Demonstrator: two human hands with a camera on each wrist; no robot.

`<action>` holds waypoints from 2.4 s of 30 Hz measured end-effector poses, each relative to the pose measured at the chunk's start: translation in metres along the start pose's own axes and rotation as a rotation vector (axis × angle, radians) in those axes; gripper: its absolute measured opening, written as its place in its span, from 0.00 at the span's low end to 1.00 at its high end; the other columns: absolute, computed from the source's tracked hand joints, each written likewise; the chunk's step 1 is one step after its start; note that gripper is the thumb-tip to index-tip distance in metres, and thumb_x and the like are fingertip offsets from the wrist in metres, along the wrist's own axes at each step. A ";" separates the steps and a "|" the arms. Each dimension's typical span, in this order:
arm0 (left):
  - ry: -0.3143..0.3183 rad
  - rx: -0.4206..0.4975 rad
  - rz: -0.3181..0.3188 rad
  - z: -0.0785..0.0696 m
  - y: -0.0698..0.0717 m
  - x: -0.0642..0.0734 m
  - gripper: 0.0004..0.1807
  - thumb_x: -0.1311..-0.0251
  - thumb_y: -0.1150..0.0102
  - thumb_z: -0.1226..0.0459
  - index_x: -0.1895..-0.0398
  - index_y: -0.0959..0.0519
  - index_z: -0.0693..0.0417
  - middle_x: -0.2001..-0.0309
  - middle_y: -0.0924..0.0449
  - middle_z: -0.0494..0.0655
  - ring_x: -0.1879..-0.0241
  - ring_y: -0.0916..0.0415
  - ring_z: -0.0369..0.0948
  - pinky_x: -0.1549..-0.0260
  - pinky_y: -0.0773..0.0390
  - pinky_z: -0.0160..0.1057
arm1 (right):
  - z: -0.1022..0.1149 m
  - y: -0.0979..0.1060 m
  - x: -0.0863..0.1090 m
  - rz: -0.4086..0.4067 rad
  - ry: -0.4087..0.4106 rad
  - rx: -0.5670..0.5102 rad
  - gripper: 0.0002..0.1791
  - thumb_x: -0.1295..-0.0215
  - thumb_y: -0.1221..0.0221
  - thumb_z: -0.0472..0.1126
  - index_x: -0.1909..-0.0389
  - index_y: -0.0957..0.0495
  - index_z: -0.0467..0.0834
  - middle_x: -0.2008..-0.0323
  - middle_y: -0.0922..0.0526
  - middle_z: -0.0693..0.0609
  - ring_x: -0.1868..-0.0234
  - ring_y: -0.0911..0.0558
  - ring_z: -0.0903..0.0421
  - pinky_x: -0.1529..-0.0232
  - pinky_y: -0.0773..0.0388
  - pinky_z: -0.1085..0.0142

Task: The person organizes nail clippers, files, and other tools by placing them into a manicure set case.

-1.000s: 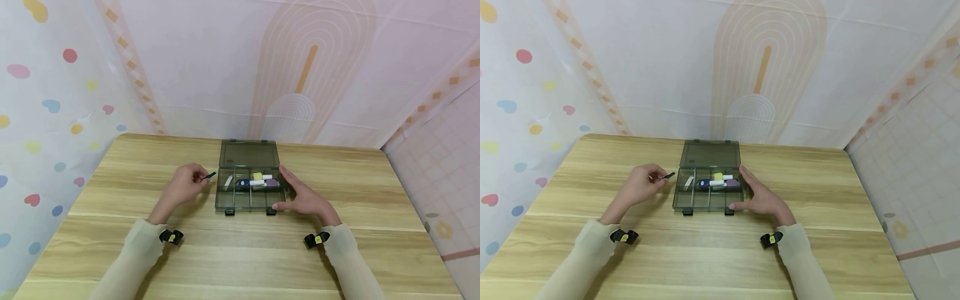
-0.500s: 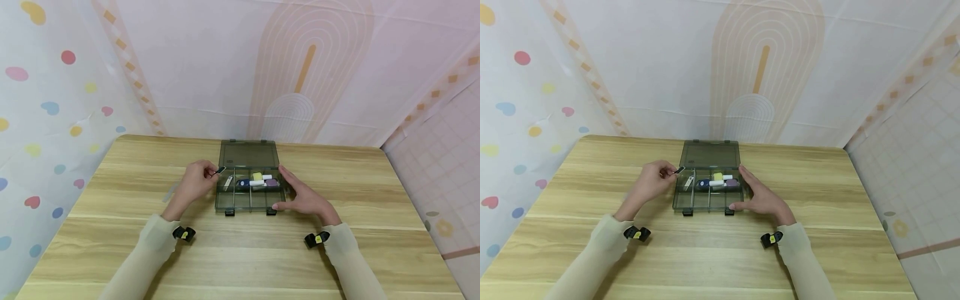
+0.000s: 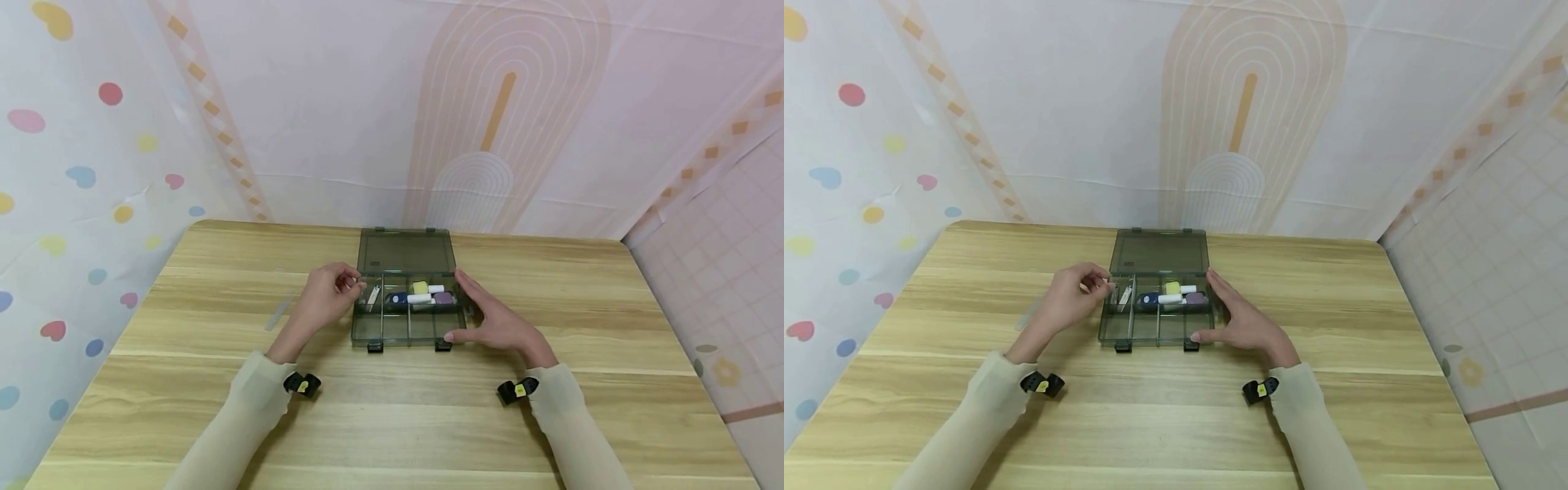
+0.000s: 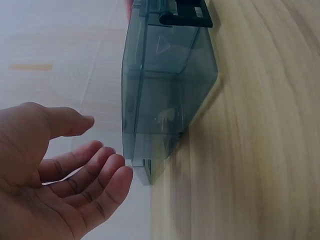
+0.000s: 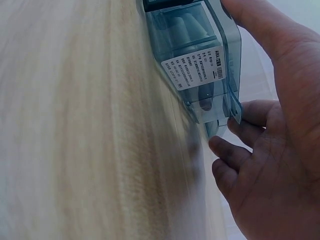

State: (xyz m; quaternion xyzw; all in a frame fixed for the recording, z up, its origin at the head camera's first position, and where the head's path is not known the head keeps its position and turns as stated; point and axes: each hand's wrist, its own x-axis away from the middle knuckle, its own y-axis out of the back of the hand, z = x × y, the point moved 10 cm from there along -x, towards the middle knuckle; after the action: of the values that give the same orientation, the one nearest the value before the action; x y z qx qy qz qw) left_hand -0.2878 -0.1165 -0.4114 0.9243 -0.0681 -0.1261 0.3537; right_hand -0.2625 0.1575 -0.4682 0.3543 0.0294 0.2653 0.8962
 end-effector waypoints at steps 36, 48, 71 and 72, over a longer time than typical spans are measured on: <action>0.016 -0.104 -0.066 0.059 0.065 0.027 0.26 0.33 0.35 0.65 0.36 0.26 0.71 0.40 0.27 0.71 0.41 0.28 0.65 0.46 0.21 0.63 | 0.003 -0.001 -0.002 -0.004 0.043 0.107 0.67 0.42 0.31 0.67 0.16 0.64 0.50 0.15 0.65 0.55 0.15 0.59 0.47 0.20 0.50 0.41; 0.065 -0.186 0.005 0.087 0.085 0.026 0.35 0.34 0.33 0.61 0.30 0.33 0.71 0.34 0.36 0.76 0.38 0.33 0.71 0.42 0.27 0.70 | 0.006 0.000 -0.002 -0.001 0.042 0.096 0.66 0.41 0.31 0.66 0.16 0.64 0.50 0.15 0.65 0.55 0.15 0.59 0.47 0.20 0.50 0.41; 0.192 -0.187 0.146 0.140 0.093 0.000 0.30 0.38 0.28 0.62 0.38 0.25 0.69 0.45 0.26 0.68 0.44 0.26 0.62 0.42 0.25 0.63 | 0.004 -0.001 -0.001 0.004 0.039 0.096 0.66 0.42 0.31 0.66 0.16 0.64 0.50 0.15 0.65 0.55 0.15 0.59 0.47 0.20 0.50 0.41; 0.198 -0.185 0.147 0.141 0.093 -0.001 0.28 0.38 0.29 0.62 0.39 0.24 0.69 0.45 0.26 0.68 0.44 0.27 0.62 0.42 0.26 0.62 | 0.004 -0.001 -0.001 0.004 0.040 0.096 0.66 0.42 0.30 0.66 0.16 0.64 0.50 0.15 0.65 0.54 0.15 0.59 0.47 0.20 0.50 0.41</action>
State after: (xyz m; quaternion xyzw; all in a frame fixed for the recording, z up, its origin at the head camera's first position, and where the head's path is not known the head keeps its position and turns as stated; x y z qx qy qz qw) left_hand -0.3316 -0.2750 -0.4505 0.8883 -0.0885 -0.0138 0.4504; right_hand -0.2624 0.1542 -0.4660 0.3915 0.0592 0.2724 0.8770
